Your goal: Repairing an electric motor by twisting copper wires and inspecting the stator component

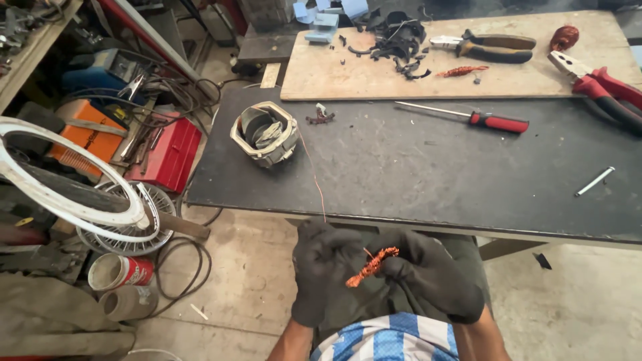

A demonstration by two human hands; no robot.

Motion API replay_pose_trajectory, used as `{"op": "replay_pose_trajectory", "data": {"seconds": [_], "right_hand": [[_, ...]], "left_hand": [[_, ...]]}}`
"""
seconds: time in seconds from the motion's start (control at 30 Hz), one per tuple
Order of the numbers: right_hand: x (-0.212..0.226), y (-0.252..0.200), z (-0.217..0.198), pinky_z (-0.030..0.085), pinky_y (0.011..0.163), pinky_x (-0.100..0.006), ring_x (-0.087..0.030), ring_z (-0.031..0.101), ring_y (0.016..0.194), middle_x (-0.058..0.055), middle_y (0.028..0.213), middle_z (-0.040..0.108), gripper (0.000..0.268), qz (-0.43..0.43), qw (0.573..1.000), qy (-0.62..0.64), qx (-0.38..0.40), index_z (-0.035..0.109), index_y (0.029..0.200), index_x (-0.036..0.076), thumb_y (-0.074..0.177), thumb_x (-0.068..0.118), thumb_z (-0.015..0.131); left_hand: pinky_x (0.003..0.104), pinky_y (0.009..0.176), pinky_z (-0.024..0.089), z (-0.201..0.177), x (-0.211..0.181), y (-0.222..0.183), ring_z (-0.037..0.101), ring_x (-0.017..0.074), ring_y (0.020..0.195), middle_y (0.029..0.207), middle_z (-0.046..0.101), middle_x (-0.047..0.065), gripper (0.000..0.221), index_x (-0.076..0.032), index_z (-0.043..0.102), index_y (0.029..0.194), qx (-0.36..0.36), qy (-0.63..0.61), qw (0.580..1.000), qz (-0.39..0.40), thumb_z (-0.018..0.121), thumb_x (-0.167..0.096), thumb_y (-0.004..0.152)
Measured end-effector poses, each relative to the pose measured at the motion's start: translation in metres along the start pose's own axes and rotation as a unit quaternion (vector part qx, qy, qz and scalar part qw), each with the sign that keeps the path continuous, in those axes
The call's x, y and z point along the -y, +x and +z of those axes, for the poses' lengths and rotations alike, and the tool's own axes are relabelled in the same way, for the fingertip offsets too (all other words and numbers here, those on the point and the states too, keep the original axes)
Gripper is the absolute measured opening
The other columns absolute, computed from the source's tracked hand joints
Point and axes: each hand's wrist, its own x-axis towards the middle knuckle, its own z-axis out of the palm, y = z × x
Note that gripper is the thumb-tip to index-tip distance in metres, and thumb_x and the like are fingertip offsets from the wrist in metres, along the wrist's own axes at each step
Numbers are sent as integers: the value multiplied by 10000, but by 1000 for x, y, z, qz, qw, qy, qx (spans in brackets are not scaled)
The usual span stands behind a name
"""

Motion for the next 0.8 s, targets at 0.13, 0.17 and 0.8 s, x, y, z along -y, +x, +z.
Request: {"op": "replay_pose_trajectory", "data": {"seconds": [0.13, 0.17, 0.8], "right_hand": [[-26, 10, 9, 580, 692, -291, -192, 709, 822, -126, 957, 750, 295, -25, 974, 208, -89, 692, 1047, -16, 841, 162, 806], [-29, 11, 14, 555, 635, -281, -186, 678, 771, -116, 927, 713, 320, -47, 961, 245, -115, 665, 986, 23, 809, 212, 854], [26, 58, -15, 551, 790, -356, -227, 743, 888, -29, 922, 754, 174, -97, 912, -395, -62, 783, 1016, 206, 850, 212, 732]], "left_hand": [[272, 874, 525, 2, -1, 4, 606, 136, 972, 935, 651, -35, 88, -191, 817, 923, -4, -50, 993, -103, 793, -170, 841], [289, 896, 539, 3, -3, 1, 627, 142, 1019, 962, 696, -30, 80, -189, 816, 900, 4, -51, 989, -137, 774, -194, 832], [568, 1127, 326, -29, 21, 48, 676, 131, 916, 987, 690, -119, 286, -304, 715, 1010, 66, 294, 917, 261, 516, -147, 877]]}}
